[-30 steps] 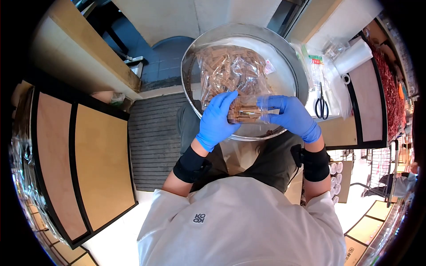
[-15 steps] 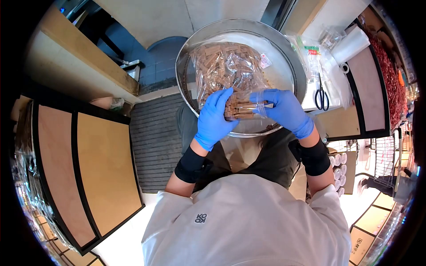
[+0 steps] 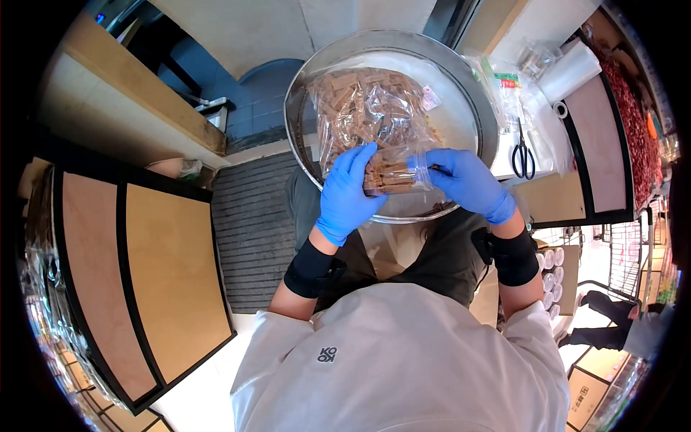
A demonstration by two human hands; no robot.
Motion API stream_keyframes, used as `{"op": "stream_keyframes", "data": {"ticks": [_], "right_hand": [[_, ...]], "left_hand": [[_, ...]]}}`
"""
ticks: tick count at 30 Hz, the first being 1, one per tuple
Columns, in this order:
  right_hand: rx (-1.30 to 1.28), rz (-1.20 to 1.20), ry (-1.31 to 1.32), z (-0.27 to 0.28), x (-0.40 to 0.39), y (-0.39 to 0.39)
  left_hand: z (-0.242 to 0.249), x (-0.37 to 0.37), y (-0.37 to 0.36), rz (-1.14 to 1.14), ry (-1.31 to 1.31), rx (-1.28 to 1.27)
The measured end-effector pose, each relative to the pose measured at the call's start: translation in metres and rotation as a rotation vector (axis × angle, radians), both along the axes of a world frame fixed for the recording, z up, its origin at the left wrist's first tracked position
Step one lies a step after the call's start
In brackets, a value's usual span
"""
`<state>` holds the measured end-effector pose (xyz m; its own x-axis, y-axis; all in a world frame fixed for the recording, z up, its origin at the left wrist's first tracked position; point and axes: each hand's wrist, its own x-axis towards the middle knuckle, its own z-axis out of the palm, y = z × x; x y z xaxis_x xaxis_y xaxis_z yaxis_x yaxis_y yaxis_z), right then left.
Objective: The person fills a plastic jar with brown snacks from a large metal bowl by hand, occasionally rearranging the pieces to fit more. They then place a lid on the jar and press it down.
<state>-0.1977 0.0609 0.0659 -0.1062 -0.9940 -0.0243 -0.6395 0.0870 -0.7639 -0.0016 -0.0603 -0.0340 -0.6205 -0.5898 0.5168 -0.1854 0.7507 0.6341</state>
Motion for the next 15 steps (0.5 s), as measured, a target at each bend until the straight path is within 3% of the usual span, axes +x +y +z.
{"op": "stream_keyframes", "data": {"ticks": [3,7,9,15], "right_hand": [[-0.12,-0.106,-0.114,0.002,0.0,0.001],[-0.082,-0.173,-0.237,0.004,0.007,0.002],[-0.154,-0.172,0.037,0.009,0.011,0.001],[-0.256,-0.32,0.238,-0.008,0.002,-0.001]], "left_hand": [[0.001,0.0,0.0,-0.006,0.004,0.002],[0.002,0.001,0.001,-0.001,0.0,0.022],[0.002,0.0,0.002,0.002,-0.003,0.018],[-0.001,0.0,0.001,0.005,0.005,0.016]]}}
